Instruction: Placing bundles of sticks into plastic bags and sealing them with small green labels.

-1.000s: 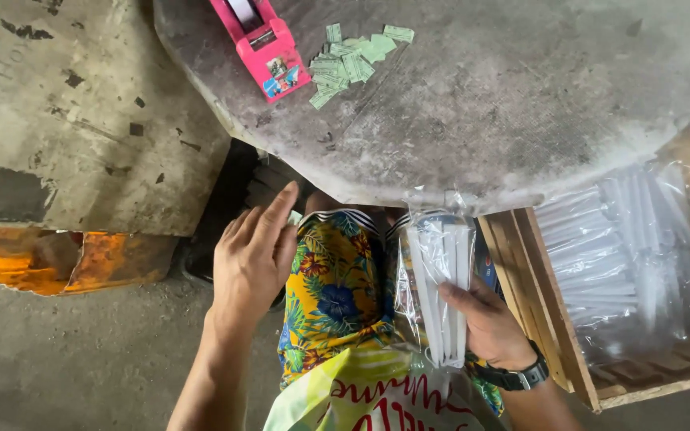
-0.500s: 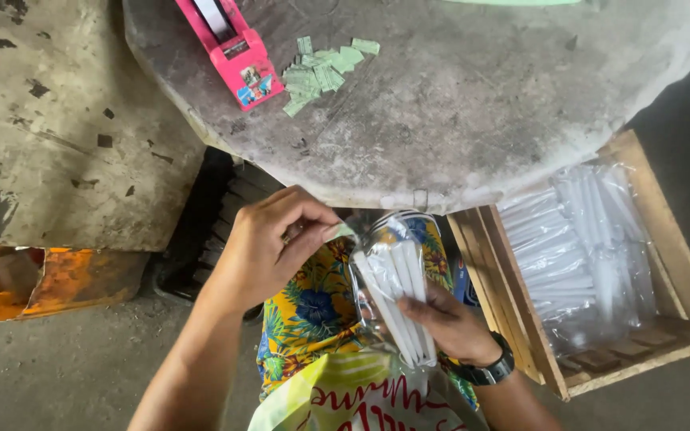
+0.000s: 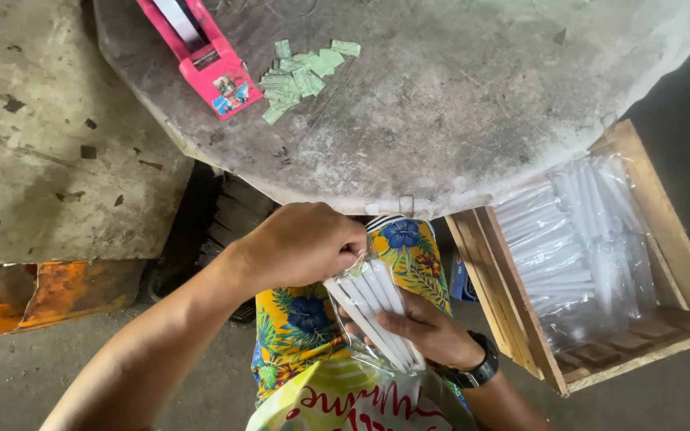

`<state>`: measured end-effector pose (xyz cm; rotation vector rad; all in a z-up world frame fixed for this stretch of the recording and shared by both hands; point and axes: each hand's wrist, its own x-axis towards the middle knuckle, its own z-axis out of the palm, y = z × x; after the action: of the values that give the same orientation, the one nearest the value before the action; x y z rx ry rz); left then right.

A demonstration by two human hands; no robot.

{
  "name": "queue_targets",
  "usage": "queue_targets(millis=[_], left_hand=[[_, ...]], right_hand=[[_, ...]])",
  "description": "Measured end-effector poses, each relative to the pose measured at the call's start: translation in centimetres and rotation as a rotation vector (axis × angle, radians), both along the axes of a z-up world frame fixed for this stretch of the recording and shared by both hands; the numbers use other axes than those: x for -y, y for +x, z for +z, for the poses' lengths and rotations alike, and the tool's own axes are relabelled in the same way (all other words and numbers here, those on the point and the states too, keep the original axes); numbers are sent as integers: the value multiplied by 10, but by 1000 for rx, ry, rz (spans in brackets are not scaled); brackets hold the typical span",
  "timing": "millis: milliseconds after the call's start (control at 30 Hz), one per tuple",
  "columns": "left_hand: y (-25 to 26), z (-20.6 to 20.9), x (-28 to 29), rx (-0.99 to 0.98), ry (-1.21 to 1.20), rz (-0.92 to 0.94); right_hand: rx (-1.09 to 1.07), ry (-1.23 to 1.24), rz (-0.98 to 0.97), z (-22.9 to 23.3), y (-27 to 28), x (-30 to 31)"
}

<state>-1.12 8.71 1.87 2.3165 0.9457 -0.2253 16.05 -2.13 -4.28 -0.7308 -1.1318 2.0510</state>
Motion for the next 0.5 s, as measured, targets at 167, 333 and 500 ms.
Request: queue_targets(millis=[167, 333, 500], left_hand=[[5, -8, 8, 118, 161, 25], [4, -14, 12, 130, 319, -16], [7, -8, 14, 148, 313, -32]], right_hand=[[-49, -16, 19, -5, 2, -4], [-51, -48, 15, -8, 3, -4], [-72, -55, 16, -9, 3, -2]])
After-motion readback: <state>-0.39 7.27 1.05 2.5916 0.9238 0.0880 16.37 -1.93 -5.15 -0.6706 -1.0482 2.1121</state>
